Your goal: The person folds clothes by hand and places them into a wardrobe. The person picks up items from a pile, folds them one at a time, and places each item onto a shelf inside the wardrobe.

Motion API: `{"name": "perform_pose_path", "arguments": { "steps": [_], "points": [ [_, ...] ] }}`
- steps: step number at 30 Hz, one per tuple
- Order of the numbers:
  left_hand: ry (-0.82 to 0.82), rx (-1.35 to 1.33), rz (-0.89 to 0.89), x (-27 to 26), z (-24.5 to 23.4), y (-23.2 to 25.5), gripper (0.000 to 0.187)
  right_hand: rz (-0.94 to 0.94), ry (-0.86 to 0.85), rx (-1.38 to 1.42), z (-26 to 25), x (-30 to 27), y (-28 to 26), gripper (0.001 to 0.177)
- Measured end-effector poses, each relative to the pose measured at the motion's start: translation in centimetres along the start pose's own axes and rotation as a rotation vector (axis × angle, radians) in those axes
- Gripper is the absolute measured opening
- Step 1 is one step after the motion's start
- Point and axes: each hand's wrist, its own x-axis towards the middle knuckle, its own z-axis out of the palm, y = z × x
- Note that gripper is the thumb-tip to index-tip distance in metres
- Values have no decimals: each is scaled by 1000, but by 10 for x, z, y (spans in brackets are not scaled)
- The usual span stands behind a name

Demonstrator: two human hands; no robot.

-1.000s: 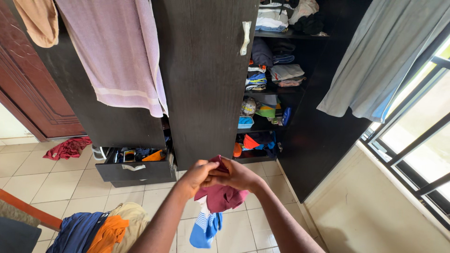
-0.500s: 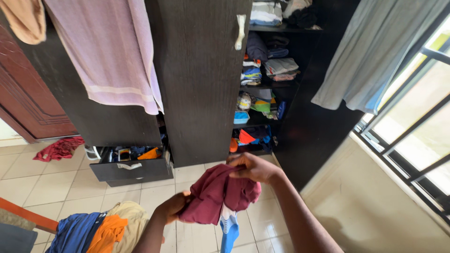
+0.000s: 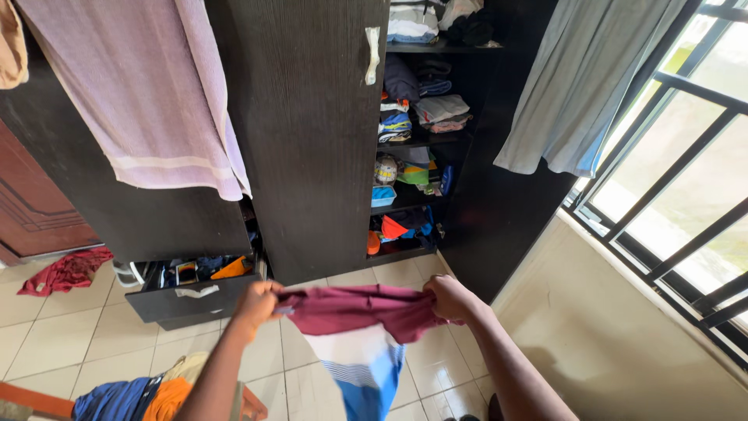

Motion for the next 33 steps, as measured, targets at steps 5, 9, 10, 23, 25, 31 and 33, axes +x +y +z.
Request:
{"name": "perform_pose_path", "arguments": {
  "steps": [5, 9, 10, 23, 25, 31, 33],
  "points": [
    [-222, -89, 154, -16, 1, 44, 26, -83, 278, -105, 23, 22, 2, 24],
    [-215, -125, 217, -16, -8, 65, 22, -189, 571, -32, 22, 46, 0, 32],
    [-241, -173, 171, -26, -15, 68, 22, -190, 563, -24, 21, 51, 1, 32],
    [145, 434, 403, -78, -32, 84, 26, 26, 373, 89, 10, 62, 1, 15],
    [153, 451, 532, -74, -33, 76, 26, -31, 408, 6, 14, 67, 3, 15],
    [113, 364, 638, -64, -43, 66, 38, 113, 67, 544, 29, 84, 54, 22],
    [124, 366, 601, -62, -49, 66, 41, -56, 18, 1184, 36, 81, 73, 29]
  ]
}}
